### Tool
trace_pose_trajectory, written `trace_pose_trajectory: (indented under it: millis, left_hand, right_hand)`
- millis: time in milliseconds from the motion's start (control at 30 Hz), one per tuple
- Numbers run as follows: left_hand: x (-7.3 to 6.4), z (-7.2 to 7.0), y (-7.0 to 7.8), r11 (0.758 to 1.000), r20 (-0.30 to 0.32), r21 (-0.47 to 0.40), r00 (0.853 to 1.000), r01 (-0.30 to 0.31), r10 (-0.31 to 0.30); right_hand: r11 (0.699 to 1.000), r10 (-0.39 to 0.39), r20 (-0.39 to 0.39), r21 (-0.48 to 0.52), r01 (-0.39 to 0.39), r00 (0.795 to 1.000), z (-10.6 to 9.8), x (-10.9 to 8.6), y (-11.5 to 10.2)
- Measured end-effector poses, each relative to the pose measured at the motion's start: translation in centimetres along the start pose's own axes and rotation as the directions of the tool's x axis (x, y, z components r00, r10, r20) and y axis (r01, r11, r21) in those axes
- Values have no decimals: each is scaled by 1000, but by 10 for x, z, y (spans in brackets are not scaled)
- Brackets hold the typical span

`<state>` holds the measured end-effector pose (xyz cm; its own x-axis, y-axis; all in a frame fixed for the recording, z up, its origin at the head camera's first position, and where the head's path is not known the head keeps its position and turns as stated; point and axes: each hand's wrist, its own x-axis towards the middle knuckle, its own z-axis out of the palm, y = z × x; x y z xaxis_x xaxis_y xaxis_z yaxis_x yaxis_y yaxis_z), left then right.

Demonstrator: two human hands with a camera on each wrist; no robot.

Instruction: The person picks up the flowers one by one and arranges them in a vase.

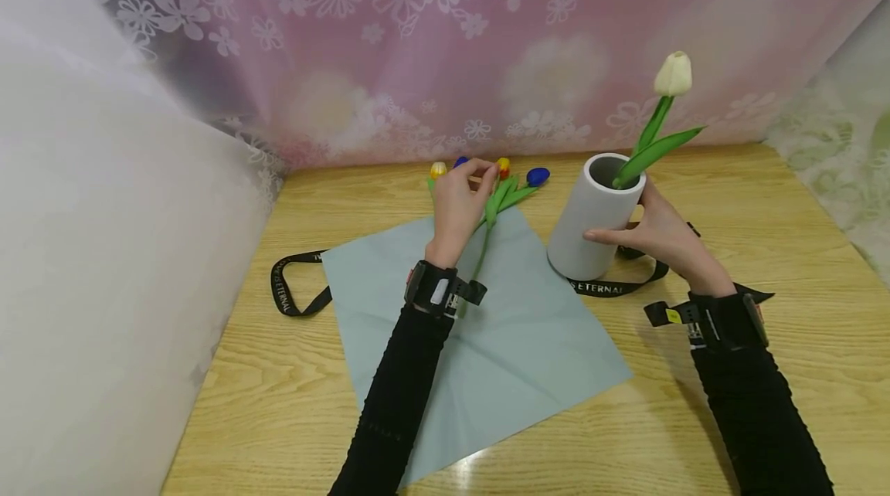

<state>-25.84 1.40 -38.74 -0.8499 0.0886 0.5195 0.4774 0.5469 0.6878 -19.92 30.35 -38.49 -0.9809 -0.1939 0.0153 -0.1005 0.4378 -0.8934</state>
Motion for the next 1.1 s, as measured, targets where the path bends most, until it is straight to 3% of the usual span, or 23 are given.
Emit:
trace_pose_trajectory:
  millis: [200, 433, 533, 633, 733, 833, 900, 967, 1100]
  left_hand:
    - [-2, 9, -10, 989, 75, 132, 994, 73, -83]
    - [-10, 17, -23, 957, 175, 246, 964, 154, -200]
    - [-12, 20, -29, 943, 211, 292, 951, 160, -226]
    - [-13, 23, -34, 914, 261, 374, 928, 156, -266]
    - [-15, 26, -36, 888, 316, 426, 891, 173, -325]
    - [-18, 28, -37, 880, 370, 432, 850, 198, -374]
    - [-19, 29, -37, 879, 397, 432, 832, 202, -387]
    - [-20, 30, -37, 882, 411, 429, 828, 194, -381]
    - [-23, 30, -38, 886, 418, 432, 834, 166, -360]
  right_hand:
    - [1000, 6, -8, -6, -6, 1000, 0, -1, 1]
    - [1000, 3, -7, -12, -3, 1000, 1, -4, 0]
    - [1000, 1, -4, -13, -1, 1000, 1, -4, -1]
    - [1000, -1, -3, -13, 1, 1000, 1, -3, -1]
    - [1000, -3, -3, -10, 3, 1000, 1, -2, -2]
    - [1000, 0, -4, -14, 0, 1000, 1, -2, -3]
    - [1000, 3, -4, -15, -3, 1000, 1, -2, -3]
    - [1000, 5, -3, -19, -5, 1000, 1, -2, -3]
    - [1000, 7, 1, -12, -7, 1000, 1, -2, -2]
